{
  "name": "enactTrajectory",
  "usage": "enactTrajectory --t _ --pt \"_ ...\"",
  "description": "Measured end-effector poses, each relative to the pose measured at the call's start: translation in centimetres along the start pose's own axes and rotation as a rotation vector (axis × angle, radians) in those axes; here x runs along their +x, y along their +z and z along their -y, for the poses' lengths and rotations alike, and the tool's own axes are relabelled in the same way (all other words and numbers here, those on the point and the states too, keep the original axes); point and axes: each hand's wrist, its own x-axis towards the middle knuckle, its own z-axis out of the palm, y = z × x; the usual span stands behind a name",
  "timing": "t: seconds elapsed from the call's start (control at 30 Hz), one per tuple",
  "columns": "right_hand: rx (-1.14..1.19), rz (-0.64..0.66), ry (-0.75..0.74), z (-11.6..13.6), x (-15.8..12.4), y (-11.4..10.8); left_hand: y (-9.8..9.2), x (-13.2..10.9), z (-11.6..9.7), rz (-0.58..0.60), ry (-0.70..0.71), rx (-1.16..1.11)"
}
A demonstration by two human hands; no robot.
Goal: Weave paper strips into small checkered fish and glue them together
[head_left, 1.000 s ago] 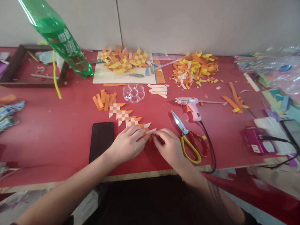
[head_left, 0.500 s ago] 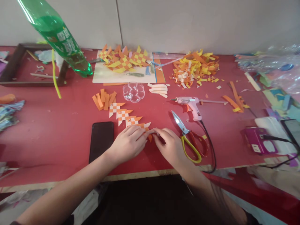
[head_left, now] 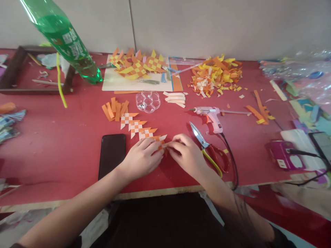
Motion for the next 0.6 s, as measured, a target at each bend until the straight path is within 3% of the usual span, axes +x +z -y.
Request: enactTrajectory --t 0.4,0.6 --pt "-0.026 -0.146 -0.026 0.57 0.23 0.4 0.03 -0.02 0.04 0.034 -0.017 -0.01" --pt "0.018 -0.127 -0.036 0.61 0.03 0.45 0.08 -0.12 0.03 0.039 -0.031 -0.023"
